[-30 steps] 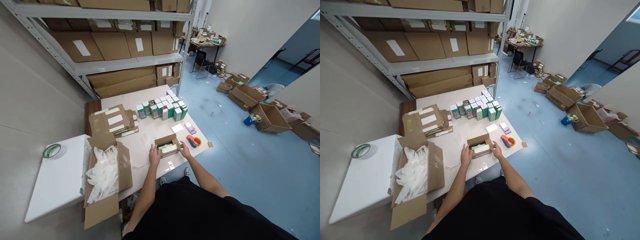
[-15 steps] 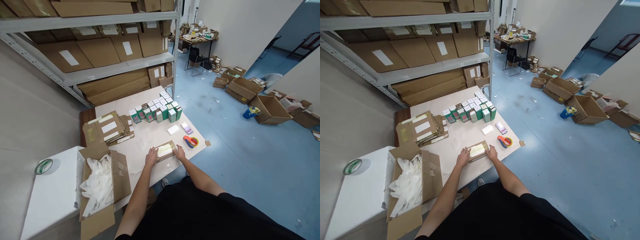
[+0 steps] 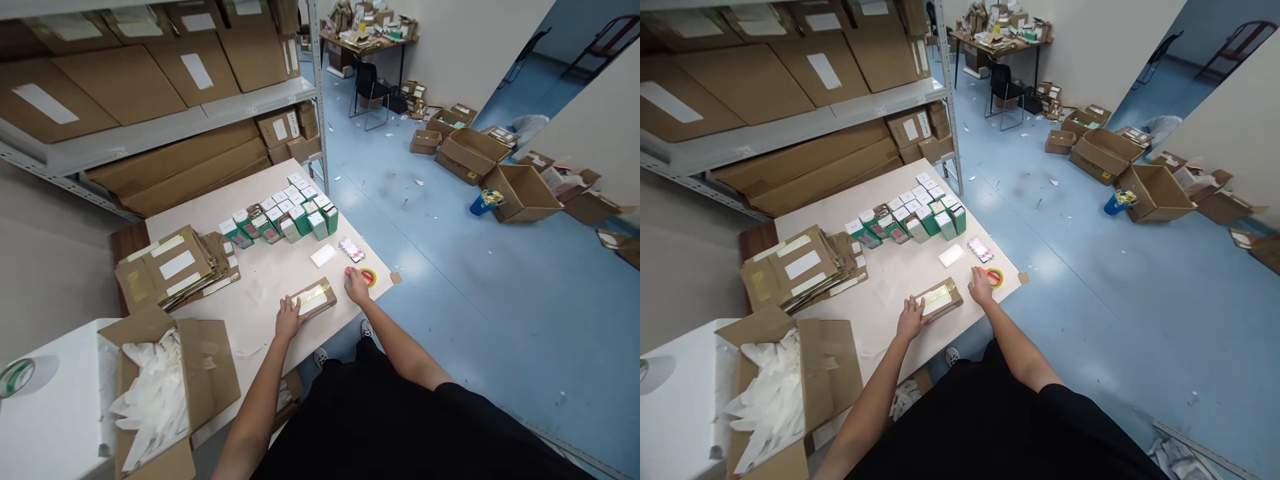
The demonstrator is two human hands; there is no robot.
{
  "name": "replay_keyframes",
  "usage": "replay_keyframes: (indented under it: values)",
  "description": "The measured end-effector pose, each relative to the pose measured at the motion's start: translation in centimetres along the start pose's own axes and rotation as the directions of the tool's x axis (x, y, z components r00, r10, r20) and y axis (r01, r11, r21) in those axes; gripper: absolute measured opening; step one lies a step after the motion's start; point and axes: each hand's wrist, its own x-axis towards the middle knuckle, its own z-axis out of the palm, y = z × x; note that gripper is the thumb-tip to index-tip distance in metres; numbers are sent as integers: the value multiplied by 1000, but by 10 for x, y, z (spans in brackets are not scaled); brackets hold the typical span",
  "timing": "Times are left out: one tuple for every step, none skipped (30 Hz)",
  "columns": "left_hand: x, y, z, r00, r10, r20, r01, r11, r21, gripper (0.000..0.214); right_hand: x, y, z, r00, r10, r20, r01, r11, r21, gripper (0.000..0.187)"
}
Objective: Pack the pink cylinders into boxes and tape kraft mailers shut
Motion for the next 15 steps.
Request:
replay_keyframes:
  values:
    - [2,8,0,1000,-8,12,8,1000,12,83,3,10,-8,1000,24,0,-24,1000,-9,68]
    - [4,15,0,1000,-20,24,20,1000,22,82,6,21,-14,999,48,1,-48,999,-17,68]
    - [5,23,1,999,-37,34,36,999,28,81,8,31,-20,998,67,4,-67,997,-22,68]
    - [6,29,2,998,-55,42,53,998,30,81,11,41,-24,997,76,14,-76,997,-22,65]
    - [7,34,3,996,-73,47,72,997,27,81,13,50,-27,997,73,31,-73,997,-18,61]
    - [7,38,4,995,-90,49,89,996,22,81,16,58,-28,996,64,56,-63,998,-10,56]
    - [7,40,5,993,-107,52,106,994,16,81,19,64,-28,994,58,88,-58,998,-2,50]
    - [7,41,5,990,-124,60,124,992,11,81,21,70,-27,990,58,127,-59,998,2,45]
    - [7,42,4,987,-142,74,142,990,6,80,24,75,-25,982,70,173,-70,998,-3,41]
    - [8,42,3,983,-159,95,160,987,2,79,26,80,-22,971,95,221,-92,995,-22,39]
    - [9,42,2,977,-176,120,177,984,-4,78,27,84,-18,956,128,263,-118,992,-54,39]
    - [9,43,0,971,-190,145,194,981,-10,77,28,87,-14,942,160,295,-139,986,-93,41]
    - [10,44,-2,965,-202,168,208,978,-16,76,28,90,-10,932,183,313,-149,980,-131,45]
    - [11,45,-4,959,-217,184,224,974,-20,75,28,94,-5,928,193,319,-147,976,-162,50]
    - [11,47,-5,953,-232,195,241,970,-20,74,28,96,-1,930,189,314,-136,974,-181,54]
